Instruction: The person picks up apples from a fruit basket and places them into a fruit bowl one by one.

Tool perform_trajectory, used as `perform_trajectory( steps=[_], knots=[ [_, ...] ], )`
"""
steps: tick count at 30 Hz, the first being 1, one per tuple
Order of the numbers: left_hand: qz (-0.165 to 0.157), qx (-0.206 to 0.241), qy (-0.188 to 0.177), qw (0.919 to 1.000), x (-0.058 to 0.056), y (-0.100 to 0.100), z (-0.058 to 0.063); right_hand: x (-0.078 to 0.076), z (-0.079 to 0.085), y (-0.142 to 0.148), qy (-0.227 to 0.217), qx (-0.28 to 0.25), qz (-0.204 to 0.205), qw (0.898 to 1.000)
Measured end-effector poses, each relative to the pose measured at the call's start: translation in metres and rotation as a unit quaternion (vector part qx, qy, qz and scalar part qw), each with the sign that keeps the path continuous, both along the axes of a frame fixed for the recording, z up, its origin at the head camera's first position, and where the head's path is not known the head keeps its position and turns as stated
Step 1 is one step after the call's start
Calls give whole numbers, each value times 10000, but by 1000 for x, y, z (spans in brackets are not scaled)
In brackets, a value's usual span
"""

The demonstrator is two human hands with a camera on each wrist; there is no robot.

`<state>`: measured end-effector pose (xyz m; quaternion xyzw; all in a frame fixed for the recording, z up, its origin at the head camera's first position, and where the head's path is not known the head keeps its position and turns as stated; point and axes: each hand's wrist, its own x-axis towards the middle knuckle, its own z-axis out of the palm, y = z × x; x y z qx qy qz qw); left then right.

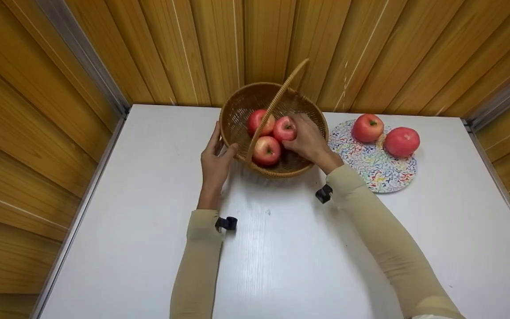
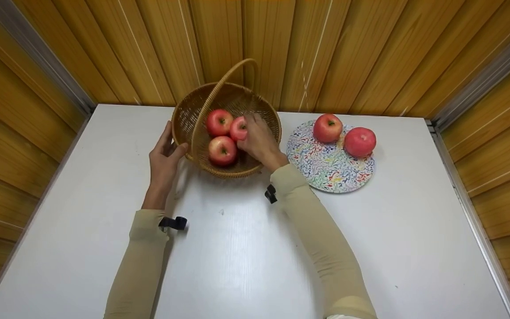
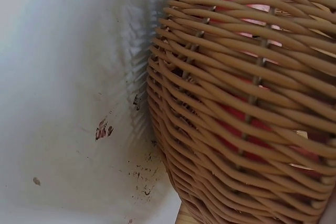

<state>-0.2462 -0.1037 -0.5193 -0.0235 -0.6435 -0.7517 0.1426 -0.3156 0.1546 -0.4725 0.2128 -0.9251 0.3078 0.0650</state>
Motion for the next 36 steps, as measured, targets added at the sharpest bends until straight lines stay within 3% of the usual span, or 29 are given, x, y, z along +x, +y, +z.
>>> perform_trajectory(
  steps=[36],
  knots=[
    [66,-148,-40,9999,1,0,-1,25,23,28,318,-863,-501,9945]
  ],
)
